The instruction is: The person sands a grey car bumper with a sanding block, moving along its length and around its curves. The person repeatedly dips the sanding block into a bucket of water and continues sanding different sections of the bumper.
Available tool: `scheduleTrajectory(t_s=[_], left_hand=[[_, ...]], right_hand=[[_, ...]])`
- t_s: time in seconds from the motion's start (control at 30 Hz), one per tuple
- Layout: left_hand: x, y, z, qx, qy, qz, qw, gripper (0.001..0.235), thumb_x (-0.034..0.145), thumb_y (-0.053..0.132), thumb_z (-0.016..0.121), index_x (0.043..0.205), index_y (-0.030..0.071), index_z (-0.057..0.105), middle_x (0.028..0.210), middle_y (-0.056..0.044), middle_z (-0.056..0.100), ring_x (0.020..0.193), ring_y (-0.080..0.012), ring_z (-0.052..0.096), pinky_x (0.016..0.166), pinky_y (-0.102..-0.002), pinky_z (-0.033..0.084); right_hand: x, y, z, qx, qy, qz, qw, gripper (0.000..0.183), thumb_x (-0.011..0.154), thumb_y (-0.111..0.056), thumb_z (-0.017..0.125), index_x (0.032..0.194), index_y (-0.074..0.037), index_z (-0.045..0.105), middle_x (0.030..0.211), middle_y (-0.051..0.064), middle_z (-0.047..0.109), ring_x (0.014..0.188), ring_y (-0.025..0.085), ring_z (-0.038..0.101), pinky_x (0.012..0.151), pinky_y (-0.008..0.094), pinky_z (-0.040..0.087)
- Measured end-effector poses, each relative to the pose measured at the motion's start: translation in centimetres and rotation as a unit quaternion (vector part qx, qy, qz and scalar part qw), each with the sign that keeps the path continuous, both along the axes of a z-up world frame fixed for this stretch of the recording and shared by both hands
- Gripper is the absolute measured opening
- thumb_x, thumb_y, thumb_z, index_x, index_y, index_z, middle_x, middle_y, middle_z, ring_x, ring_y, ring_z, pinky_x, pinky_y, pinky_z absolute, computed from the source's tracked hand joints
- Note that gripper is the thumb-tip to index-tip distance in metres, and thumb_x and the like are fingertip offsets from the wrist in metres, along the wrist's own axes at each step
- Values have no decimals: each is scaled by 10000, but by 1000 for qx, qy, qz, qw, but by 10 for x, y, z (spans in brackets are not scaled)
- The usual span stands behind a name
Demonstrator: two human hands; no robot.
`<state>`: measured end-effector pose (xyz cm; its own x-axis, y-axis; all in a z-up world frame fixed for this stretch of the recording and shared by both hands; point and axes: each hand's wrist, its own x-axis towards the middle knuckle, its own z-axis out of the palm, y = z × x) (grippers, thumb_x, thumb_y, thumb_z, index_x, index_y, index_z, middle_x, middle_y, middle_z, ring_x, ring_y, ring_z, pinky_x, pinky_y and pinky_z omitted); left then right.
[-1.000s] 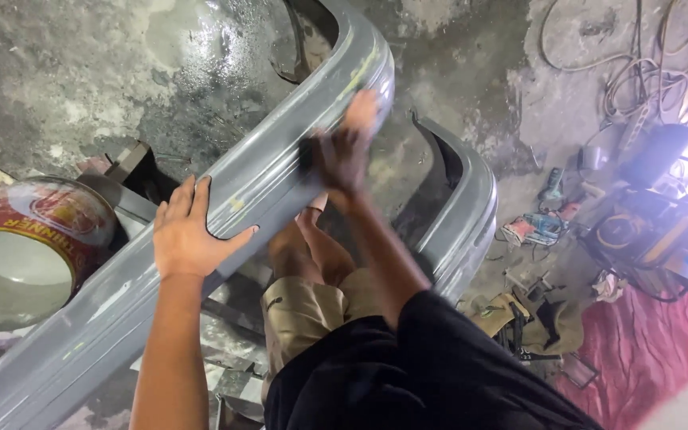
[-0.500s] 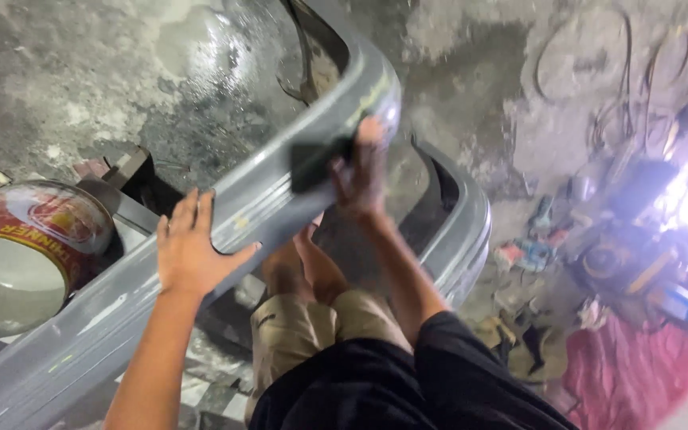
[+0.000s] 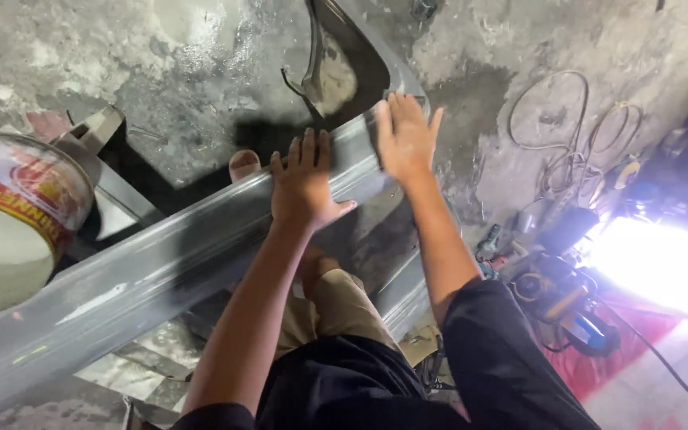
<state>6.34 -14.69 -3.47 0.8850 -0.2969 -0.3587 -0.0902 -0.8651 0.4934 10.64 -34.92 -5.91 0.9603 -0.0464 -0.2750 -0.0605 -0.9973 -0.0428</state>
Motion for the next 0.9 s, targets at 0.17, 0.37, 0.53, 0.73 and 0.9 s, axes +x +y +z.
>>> scheduleTrajectory(t_s=[0.17,0.37,0.53,0.73,0.9], left_hand=[[-11,-4,-11,12,-65,30,997,1062,639,646,763,1488,59,513,1408,-168,608,1256,-326,622,985,-598,510],[-6,-4,-9,7,-50,15,999,1296,486,679,854,1530,36,432,1435,-186,588,1289,-328,607,1011,-617,489],[-12,3,-9,6,-36,22,999,1231,606,640,829,1550,-12,383,1465,-187,565,1303,-325,594,1040,-598,472],[-8,5,1,-7,7,-3,1000,1344,527,669,877,1565,-8,357,1517,-193,511,1354,-334,544,1070,-614,432],[-4,5,-12,-47,54,6,997,1308,556,632,888,1566,-10,359,1544,-187,494,1371,-328,529,1097,-588,387]], right_hand=[[-33,67,60,21,177,10,984,615,965,-517,431,1463,-192,588,1536,58,558,1490,227,417,1209,680,33],[9,75,55,-96,189,-55,976,885,1002,-701,295,1553,-24,442,1621,225,395,1537,349,316,1212,704,19],[28,80,60,-101,273,-75,954,936,992,-732,140,1613,-55,320,1694,148,272,1588,285,161,1199,724,-43],[34,83,74,-83,301,-131,941,1028,952,-783,28,1603,-49,335,1687,147,272,1585,289,173,1219,696,-20],[50,74,64,-86,273,-97,953,843,1053,-664,148,1600,-63,371,1682,130,322,1586,283,206,1214,708,36]])
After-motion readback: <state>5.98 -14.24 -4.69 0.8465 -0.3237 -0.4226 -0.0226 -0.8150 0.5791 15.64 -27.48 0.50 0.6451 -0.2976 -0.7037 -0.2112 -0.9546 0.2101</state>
